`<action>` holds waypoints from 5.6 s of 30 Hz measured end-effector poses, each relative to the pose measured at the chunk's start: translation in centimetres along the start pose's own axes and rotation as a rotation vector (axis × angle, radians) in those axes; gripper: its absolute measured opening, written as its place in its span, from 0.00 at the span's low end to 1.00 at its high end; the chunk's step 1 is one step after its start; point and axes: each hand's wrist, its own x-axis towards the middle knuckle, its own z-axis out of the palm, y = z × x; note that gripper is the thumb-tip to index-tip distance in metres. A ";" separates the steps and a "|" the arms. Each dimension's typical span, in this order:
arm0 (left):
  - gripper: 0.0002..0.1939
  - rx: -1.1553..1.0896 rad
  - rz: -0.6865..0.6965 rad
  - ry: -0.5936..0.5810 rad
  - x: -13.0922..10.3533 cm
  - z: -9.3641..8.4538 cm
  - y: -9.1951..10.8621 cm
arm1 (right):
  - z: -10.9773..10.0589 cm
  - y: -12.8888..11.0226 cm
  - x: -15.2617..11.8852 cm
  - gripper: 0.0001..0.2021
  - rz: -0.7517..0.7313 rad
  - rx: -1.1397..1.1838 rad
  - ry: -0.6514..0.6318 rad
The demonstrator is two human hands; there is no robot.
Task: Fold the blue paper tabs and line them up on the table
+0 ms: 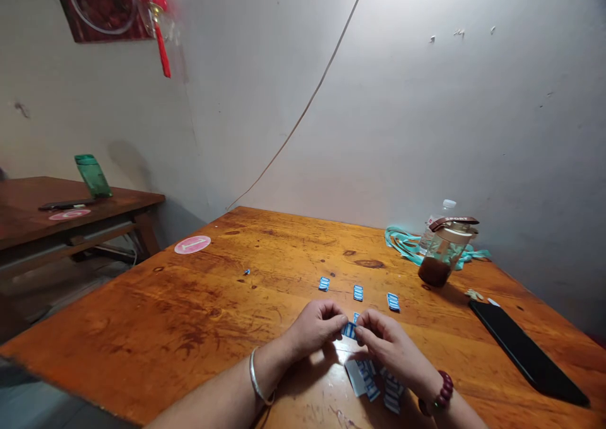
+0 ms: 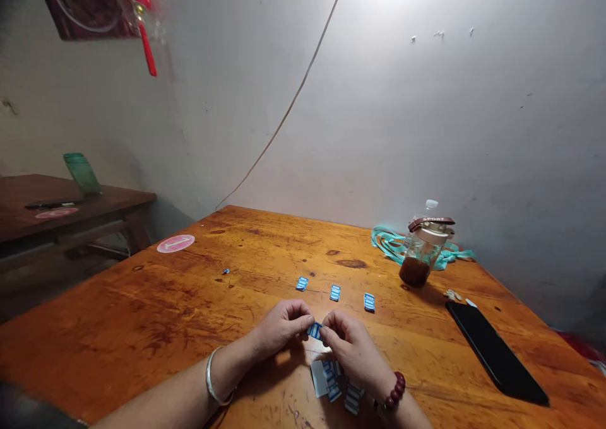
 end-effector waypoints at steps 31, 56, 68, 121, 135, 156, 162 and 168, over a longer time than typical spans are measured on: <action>0.13 -0.098 0.010 0.096 0.8 -0.4 -1.3 | 0.1 -0.1 -1.1 0.04 0.008 -0.537 -0.254; 0.10 -0.083 -0.025 -0.064 -0.3 -0.2 0.7 | 1.0 0.5 0.4 0.16 0.237 0.411 -0.069; 0.11 -0.040 0.005 -0.043 -0.2 -0.2 0.4 | 1.1 1.4 0.5 0.14 0.227 0.481 -0.006; 0.11 -0.152 -0.144 0.040 0.5 -0.2 -0.5 | 0.2 -0.4 0.6 0.14 0.098 0.412 0.308; 0.16 -0.168 -0.158 -0.016 0.2 0.3 -0.4 | 1.9 -0.8 -0.4 0.09 -0.165 0.031 0.068; 0.16 -0.162 -0.140 -0.119 -0.1 0.3 -0.2 | 1.8 0.8 0.4 0.07 -0.130 -0.092 0.217; 0.15 -0.126 -0.115 -0.119 0.0 0.3 -0.5 | 1.9 0.8 0.4 0.09 -0.133 -0.114 0.207; 0.14 -0.106 -0.122 -0.046 -0.2 0.3 0.0 | 1.7 0.4 0.3 0.10 -0.112 -0.087 0.194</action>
